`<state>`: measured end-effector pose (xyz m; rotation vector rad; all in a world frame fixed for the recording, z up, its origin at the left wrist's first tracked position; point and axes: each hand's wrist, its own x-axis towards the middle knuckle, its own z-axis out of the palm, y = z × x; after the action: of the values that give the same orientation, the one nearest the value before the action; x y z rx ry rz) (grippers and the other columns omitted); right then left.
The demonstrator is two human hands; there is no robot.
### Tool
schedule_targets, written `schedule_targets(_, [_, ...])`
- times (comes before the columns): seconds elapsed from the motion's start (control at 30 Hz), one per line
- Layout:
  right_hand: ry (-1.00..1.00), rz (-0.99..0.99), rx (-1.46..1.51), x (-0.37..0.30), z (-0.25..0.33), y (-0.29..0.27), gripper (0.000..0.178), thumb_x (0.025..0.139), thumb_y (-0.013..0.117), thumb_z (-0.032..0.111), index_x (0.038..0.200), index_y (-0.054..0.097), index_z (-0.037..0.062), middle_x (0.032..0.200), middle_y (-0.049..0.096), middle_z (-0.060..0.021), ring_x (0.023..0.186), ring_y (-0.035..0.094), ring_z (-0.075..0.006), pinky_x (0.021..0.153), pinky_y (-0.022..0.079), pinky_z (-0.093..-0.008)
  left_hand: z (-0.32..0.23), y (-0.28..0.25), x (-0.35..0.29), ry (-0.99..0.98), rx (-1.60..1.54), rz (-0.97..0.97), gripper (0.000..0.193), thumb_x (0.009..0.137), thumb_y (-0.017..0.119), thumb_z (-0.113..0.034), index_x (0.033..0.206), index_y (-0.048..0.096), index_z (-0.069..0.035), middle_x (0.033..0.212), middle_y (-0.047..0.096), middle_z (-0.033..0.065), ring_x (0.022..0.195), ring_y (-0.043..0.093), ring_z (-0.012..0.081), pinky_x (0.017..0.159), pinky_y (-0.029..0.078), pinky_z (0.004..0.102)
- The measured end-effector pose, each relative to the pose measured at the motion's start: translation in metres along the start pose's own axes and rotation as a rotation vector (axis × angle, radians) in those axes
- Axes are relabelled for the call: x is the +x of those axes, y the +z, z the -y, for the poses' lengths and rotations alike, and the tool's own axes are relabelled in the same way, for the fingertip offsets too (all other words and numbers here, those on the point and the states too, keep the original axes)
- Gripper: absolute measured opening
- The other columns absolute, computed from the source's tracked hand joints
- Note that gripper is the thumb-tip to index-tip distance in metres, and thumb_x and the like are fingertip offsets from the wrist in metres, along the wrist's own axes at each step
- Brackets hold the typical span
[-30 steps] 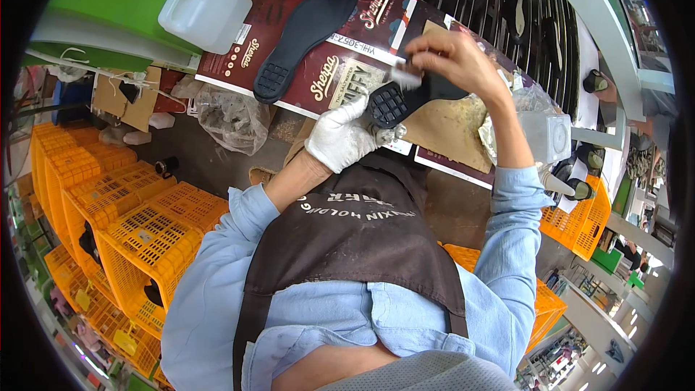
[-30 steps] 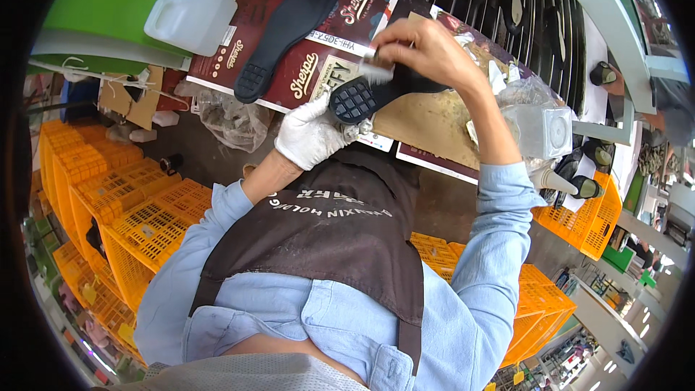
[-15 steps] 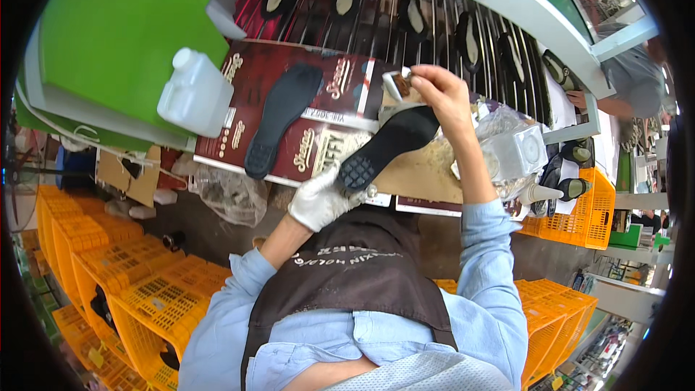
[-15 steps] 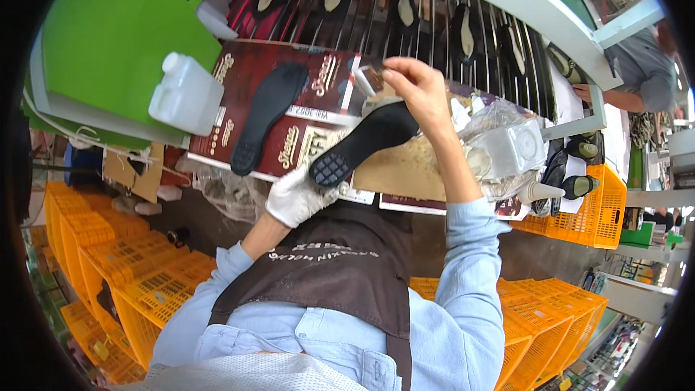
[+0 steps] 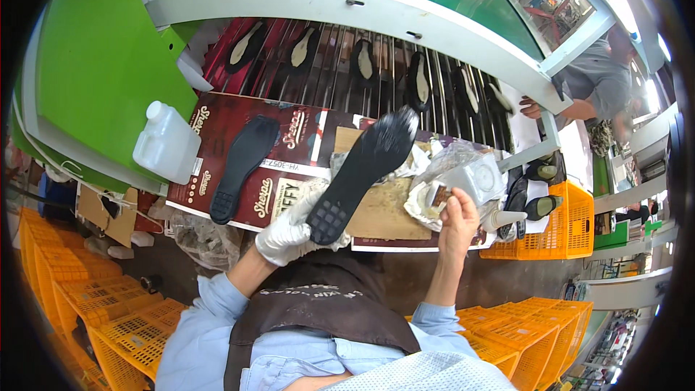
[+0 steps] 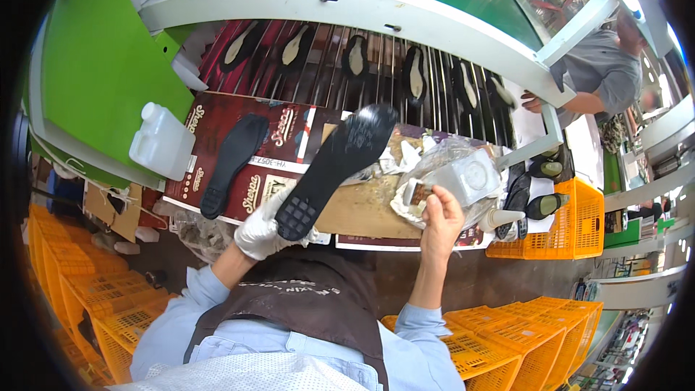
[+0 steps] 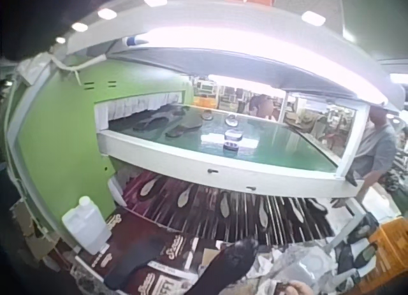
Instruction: Apply adhesive to individual shoe soles using a brush at a workstation.
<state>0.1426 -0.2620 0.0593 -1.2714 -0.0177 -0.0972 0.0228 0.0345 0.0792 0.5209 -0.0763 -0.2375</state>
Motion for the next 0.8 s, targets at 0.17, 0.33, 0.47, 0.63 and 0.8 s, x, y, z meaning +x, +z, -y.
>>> schedule_targets(0.17, [0.005,0.03,0.04,-0.014,-0.005,-0.008,0.022,0.089,0.066,0.003,0.11,0.063,-0.0025,0.088,0.064,-0.0028,0.062,0.049,-0.0041,0.056,0.039,-0.0171,-0.028,0.049,0.096,0.14,0.097,0.214,0.068,0.089,0.063,-0.029,0.141,0.028,-0.001,0.135,0.046,0.0173,0.123,0.05,0.0282,0.105,0.042,0.0399])
schedule_targets(0.33, [0.012,0.053,0.074,-0.019,0.0,-0.002,0.022,0.088,0.066,0.002,0.11,0.063,-0.0029,0.089,0.065,-0.0032,0.064,0.051,-0.0045,0.056,0.04,-0.0169,-0.079,0.134,0.263,0.229,0.206,0.274,0.052,0.098,0.047,-0.035,0.131,0.034,0.002,0.13,0.047,0.0244,0.123,0.049,0.0326,0.105,0.041,0.0412])
schedule_targets(0.47, [-0.027,0.063,0.047,-0.022,0.002,-0.001,0.022,0.088,0.066,0.001,0.11,0.063,-0.0034,0.089,0.065,-0.0034,0.064,0.052,-0.0048,0.057,0.041,-0.0174,-0.073,0.158,0.333,0.054,-0.03,0.138,0.057,0.1,0.045,-0.041,0.131,0.032,0.006,0.132,0.043,0.0315,0.122,0.049,0.037,0.103,0.044,0.0443])
schedule_targets(0.63, [0.037,0.007,-0.019,-0.031,-0.005,-0.002,0.023,0.087,0.067,0.003,0.11,0.064,-0.0037,0.085,0.063,-0.0019,0.064,0.051,-0.0049,0.056,0.04,-0.018,-0.016,0.078,0.286,-0.033,0.113,-0.037,0.045,0.093,0.063,-0.032,0.119,0.048,0.002,0.124,0.052,0.0293,0.104,0.058,0.0379,0.092,0.052,0.0436])
schedule_targets(0.8, [0.114,-0.077,-0.206,-0.027,-0.01,-0.01,0.028,0.089,0.064,0.006,0.116,0.062,-0.0026,0.077,0.056,0.0017,0.061,0.048,-0.0041,0.053,0.038,-0.0179,-0.007,-0.008,0.165,-0.114,0.43,-0.258,0.033,0.094,0.061,-0.027,0.119,0.057,-0.006,0.105,0.067,0.0123,0.086,0.066,0.0187,0.073,0.055,0.0324])
